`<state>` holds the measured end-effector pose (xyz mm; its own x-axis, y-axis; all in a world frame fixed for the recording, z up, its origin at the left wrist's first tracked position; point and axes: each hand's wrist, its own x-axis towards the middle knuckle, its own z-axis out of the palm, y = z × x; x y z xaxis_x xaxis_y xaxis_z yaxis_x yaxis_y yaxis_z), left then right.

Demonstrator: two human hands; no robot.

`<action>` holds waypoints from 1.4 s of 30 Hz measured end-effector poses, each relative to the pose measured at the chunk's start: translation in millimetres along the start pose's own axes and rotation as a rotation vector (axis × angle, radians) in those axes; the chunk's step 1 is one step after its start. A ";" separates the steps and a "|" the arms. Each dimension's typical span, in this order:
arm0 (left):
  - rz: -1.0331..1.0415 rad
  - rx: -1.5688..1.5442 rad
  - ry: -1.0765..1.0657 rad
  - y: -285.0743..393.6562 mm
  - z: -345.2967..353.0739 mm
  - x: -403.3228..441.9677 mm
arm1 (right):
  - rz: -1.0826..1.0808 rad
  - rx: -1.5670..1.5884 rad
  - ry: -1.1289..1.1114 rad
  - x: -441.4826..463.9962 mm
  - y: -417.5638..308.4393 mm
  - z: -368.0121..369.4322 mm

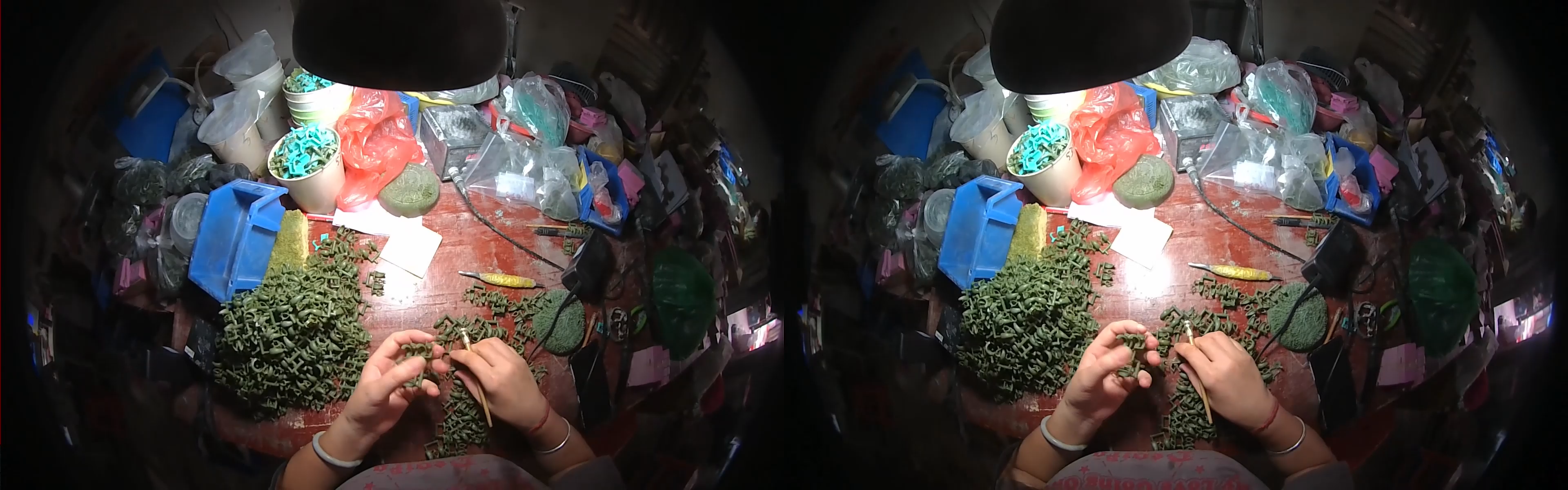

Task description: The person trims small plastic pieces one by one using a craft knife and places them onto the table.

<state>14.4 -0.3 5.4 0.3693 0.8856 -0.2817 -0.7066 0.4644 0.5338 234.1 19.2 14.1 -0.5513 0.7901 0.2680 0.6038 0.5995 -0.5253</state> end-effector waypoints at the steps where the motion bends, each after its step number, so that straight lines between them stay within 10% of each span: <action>1: 0.022 -0.044 -0.022 0.7 1.3 -0.5 | 0.004 0.001 -0.003 -0.4 0.1 -0.7; 15: -0.089 0.517 -0.047 -6.0 8.4 1.2 | 0.264 0.546 0.204 -4.5 -4.8 -8.1; 30: 0.401 0.905 -0.115 -20.7 -5.9 8.3 | 0.447 0.922 -0.051 -10.2 -6.0 -6.9; 33: 0.080 0.439 0.032 -13.8 8.7 -1.2 | 0.464 1.040 -0.013 -10.8 -8.5 -7.8; 36: 0.085 0.383 0.081 -14.0 10.9 -1.5 | 0.317 1.002 0.304 -13.2 -10.2 -6.0; 42: 0.052 0.394 0.050 -10.8 8.2 -1.6 | 0.050 0.682 0.248 -10.3 -13.2 -17.4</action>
<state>26.4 -6.7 6.7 0.3022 0.9114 -0.2793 -0.4342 0.3924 0.8109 241.8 5.4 32.3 -0.3372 0.8687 0.3630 0.0872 0.4127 -0.9067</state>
